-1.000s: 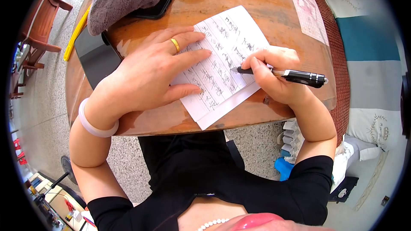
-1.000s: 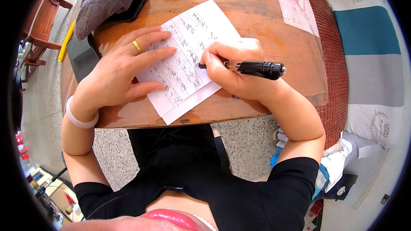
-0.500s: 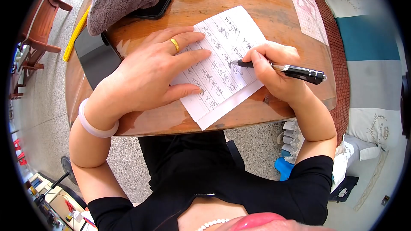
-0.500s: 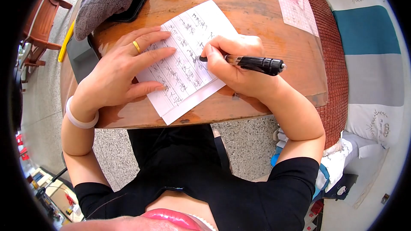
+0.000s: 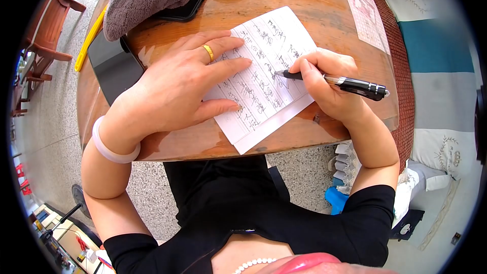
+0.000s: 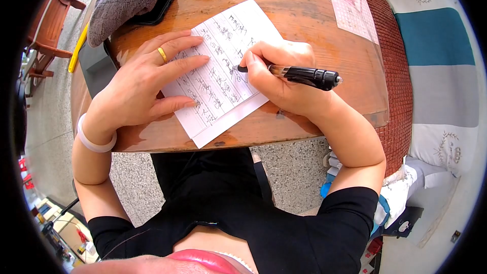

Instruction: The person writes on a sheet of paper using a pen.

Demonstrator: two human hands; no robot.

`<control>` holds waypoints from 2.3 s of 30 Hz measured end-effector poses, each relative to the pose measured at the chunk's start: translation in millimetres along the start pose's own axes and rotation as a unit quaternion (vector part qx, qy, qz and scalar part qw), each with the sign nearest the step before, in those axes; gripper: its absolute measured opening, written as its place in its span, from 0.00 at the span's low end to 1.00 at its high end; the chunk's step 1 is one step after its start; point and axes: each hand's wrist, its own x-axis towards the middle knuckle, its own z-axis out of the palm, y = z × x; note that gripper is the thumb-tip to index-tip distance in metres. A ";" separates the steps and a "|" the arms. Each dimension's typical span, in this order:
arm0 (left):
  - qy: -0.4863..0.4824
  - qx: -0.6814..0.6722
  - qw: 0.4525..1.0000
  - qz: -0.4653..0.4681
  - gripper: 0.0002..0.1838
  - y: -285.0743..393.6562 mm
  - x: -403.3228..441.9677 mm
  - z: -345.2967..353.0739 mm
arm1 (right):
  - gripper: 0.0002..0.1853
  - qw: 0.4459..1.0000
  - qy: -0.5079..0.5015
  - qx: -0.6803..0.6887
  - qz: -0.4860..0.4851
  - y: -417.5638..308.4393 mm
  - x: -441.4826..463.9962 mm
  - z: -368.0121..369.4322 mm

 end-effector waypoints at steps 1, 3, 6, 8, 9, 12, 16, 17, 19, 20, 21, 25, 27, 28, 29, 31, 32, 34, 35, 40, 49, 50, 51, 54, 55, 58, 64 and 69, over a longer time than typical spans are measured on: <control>0.000 0.001 1.000 0.000 0.31 -0.1 0.0 0.0 | 0.04 1.000 -0.001 -0.009 -0.018 1.0 0.8 0.0; 0.000 0.000 1.000 0.000 0.31 -0.4 0.2 0.2 | 0.05 1.000 -0.007 -0.018 -0.025 1.2 0.9 -0.2; 0.000 0.003 1.000 -0.001 0.31 0.6 0.1 -0.1 | 0.08 1.000 -0.016 -0.008 0.005 -1.4 0.2 -1.6; 0.002 0.006 1.000 -0.001 0.31 0.9 -0.1 0.0 | 0.09 0.999 -0.015 0.014 0.025 -3.3 0.5 -1.8; 0.004 0.007 1.000 -0.001 0.31 0.8 -0.1 0.2 | 0.09 0.999 -0.027 0.013 0.030 -3.7 0.7 -3.1; 0.005 0.007 1.000 -0.003 0.31 0.4 -0.3 1.0 | 0.10 0.997 -0.045 0.036 0.047 -0.5 -1.0 -7.4; 0.010 0.011 1.000 0.000 0.31 0.2 -0.6 1.8 | 0.13 0.993 -0.037 0.078 0.078 1.2 -0.2 -9.2; 0.009 0.011 1.000 -0.001 0.31 0.2 -0.6 1.6 | 0.13 0.993 -0.039 0.073 0.087 -0.7 0.8 -10.2; 0.006 0.011 1.000 -0.003 0.31 0.6 -0.4 1.2 | 0.14 0.993 -0.034 0.078 0.078 1.0 0.1 -9.2; 0.007 0.012 1.000 -0.002 0.31 0.4 -0.5 1.3 | 0.14 0.994 -0.031 0.081 0.073 1.6 -0.2 -8.9; 0.008 0.012 1.000 -0.001 0.31 0.1 -0.6 1.4 | 0.14 0.993 -0.036 0.078 0.082 0.2 0.3 -9.9; 0.009 0.008 1.000 -0.002 0.31 0.8 -0.7 1.8 | 0.13 0.992 -0.044 0.076 0.088 0.3 -0.3 -11.8; 0.009 0.009 1.000 0.000 0.31 0.8 -0.4 1.1 | 0.12 0.993 -0.050 0.070 0.077 0.7 -1.6 -12.8; 0.008 0.009 1.000 0.001 0.30 0.8 -0.5 0.8 | 0.12 0.994 -0.057 0.064 0.074 -1.6 -2.2 -13.8; 0.008 0.010 1.000 0.001 0.30 0.9 -0.7 0.6 | 0.12 0.994 -0.064 0.058 0.071 -3.3 -2.9 -14.5; 0.009 0.010 1.000 0.002 0.30 0.8 -0.9 0.8 | 0.11 0.995 -0.070 0.049 0.053 -4.2 -4.0 -15.1; 0.009 0.009 1.000 0.002 0.30 0.6 -1.0 1.5 | 0.11 0.995 -0.073 0.044 0.044 -4.5 -4.1 -15.5; 0.010 0.009 1.000 0.002 0.30 0.0 -1.0 2.6 | 0.11 0.995 -0.078 0.035 0.047 -6.6 -2.8 -16.3; 0.009 0.009 1.000 0.000 0.31 -0.2 -1.1 2.9 | 0.11 0.995 -0.081 0.030 0.049 -7.8 -2.5 -16.3; 0.009 0.014 1.000 -0.003 0.31 -0.8 -1.2 4.0 | 0.10 0.995 -0.070 0.031 0.068 -8.2 -4.8 -13.6; 0.005 0.013 1.000 -0.002 0.31 -0.5 -0.6 3.2 | 0.09 0.997 -0.058 0.026 0.040 -7.5 -4.3 -10.6; 0.005 0.013 1.000 -0.002 0.31 -0.6 -0.6 3.2 | 0.09 0.997 -0.060 0.025 0.037 -7.8 -4.0 -10.7; 0.005 0.013 1.000 -0.002 0.31 -0.5 -0.5 3.4 | 0.09 0.998 -0.060 0.024 0.028 -7.5 -3.9 -10.8; 0.004 0.011 1.000 -0.002 0.31 -0.1 -0.5 3.0 | 0.08 0.998 -0.060 0.021 0.012 -6.8 -3.5 -10.5; 0.004 0.011 1.000 -0.002 0.31 0.0 -0.4 2.8 | 0.08 0.998 -0.059 0.020 0.012 -7.1 -3.5 -10.2; 0.005 0.011 1.000 -0.005 0.31 -0.4 -0.9 3.9 | 0.08 0.998 -0.055 0.018 0.012 -7.0 -3.5 -9.1; 0.001 0.005 1.000 -0.010 0.31 0.5 -0.8 2.5 | 0.08 0.998 -0.058 0.024 0.023 -6.9 -4.1 -9.0; 0.001 0.004 1.000 -0.010 0.31 0.8 -0.2 1.9 | 0.09 0.997 -0.048 0.037 0.054 -5.4 -5.4 -8.3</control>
